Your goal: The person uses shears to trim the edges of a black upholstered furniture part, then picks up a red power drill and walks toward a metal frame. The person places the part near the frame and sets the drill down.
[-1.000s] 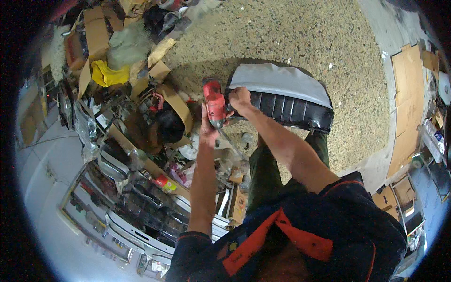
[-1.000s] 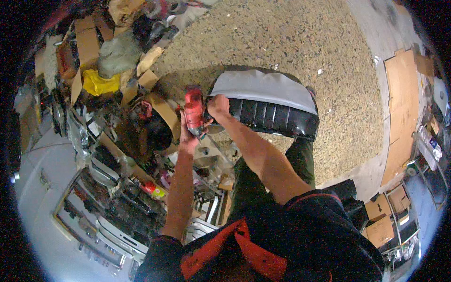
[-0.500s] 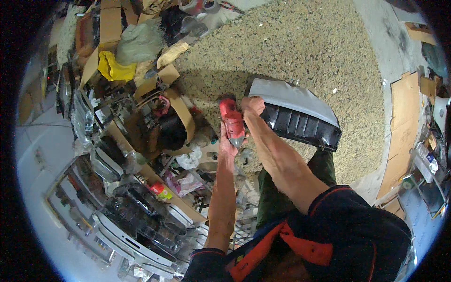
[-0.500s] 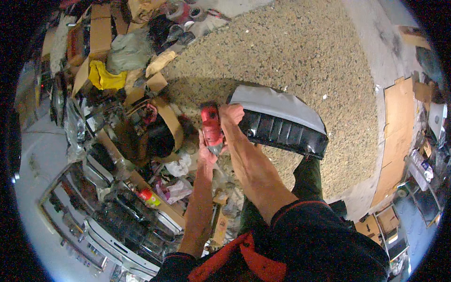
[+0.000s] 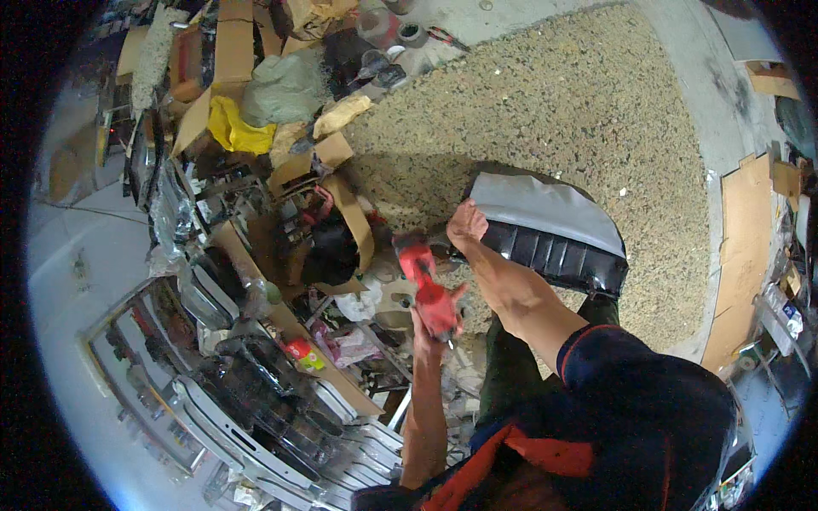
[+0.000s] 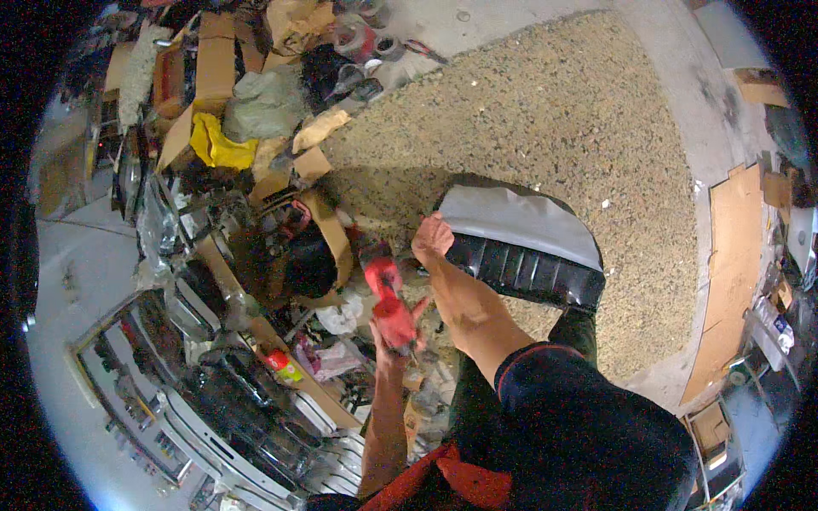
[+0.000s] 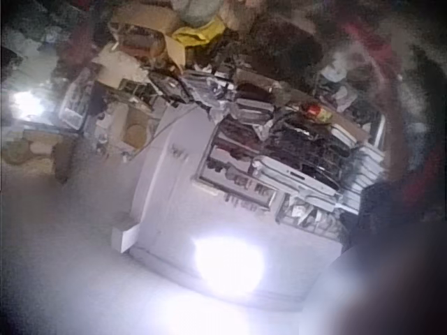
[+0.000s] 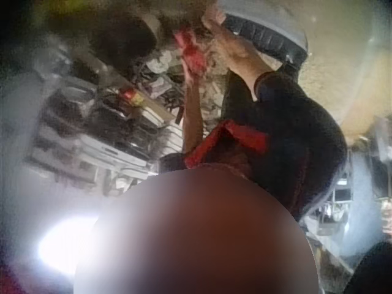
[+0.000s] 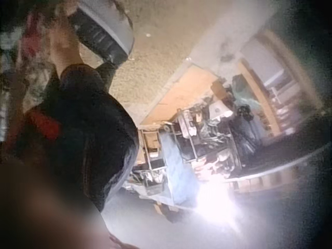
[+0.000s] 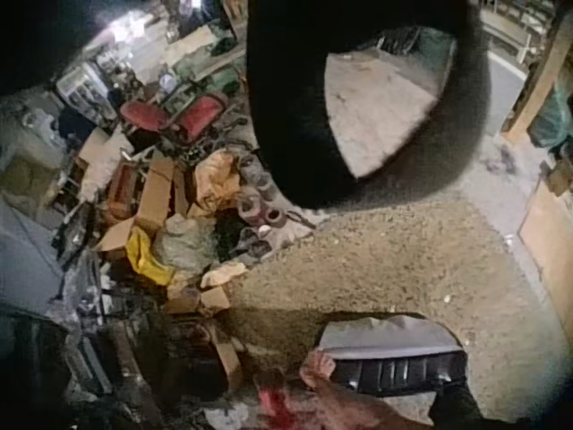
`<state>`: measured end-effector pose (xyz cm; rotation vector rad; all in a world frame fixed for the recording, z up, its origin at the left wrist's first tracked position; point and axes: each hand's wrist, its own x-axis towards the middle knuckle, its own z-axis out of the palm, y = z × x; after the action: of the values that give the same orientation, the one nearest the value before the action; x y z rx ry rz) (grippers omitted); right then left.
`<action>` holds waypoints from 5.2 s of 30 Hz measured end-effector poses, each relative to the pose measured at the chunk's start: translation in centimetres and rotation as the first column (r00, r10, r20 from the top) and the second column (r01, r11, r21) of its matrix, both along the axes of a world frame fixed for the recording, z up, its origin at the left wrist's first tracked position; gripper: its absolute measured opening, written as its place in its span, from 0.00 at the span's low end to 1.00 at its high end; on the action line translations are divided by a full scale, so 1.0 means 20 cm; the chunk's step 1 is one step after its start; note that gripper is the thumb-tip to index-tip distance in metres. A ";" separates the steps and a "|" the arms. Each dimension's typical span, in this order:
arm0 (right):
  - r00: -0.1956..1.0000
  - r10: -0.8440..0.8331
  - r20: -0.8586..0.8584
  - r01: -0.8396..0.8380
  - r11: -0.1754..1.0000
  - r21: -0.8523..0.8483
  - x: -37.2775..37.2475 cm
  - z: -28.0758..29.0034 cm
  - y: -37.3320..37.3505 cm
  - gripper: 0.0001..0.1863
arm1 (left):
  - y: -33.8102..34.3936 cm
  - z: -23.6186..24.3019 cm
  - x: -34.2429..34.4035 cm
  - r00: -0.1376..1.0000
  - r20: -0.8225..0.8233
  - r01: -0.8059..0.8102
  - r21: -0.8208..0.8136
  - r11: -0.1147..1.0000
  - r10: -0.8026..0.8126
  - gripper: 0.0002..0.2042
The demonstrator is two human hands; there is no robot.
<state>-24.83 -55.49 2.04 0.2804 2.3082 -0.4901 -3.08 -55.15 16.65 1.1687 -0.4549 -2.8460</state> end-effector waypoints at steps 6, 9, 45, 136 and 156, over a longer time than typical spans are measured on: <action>0.980 0.185 -0.073 -0.188 0.982 -0.034 -0.13 0.10 0.25 0.20 | 0.12 0.32 0.43 0.991 0.135 0.012 -0.100 0.995 0.001 0.45; 0.979 0.198 -0.041 -0.201 0.976 -0.084 -0.27 0.16 0.50 0.18 | 0.16 0.39 0.60 0.978 0.203 -0.057 -0.003 0.998 0.057 0.41; 0.827 -0.524 -0.203 0.366 0.776 -0.513 0.38 0.43 3.61 0.10 | 0.98 1.01 -0.54 0.204 0.843 0.977 -0.146 0.154 -0.497 0.35; -0.583 0.772 -0.251 -0.599 -0.618 -0.508 3.00 2.57 4.43 0.03 | 7.80 0.78 1.57 -0.512 0.392 -0.856 -0.168 -0.488 0.764 0.33; -0.503 0.838 -0.210 -0.570 -0.504 -0.649 5.40 2.38 4.30 0.02 | 7.49 1.33 4.12 -0.495 0.309 -0.830 -0.443 -0.337 0.812 0.33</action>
<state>83.22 30.50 49.70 -1.7460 0.7662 0.0511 79.26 94.67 43.31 1.2562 0.5426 -0.7621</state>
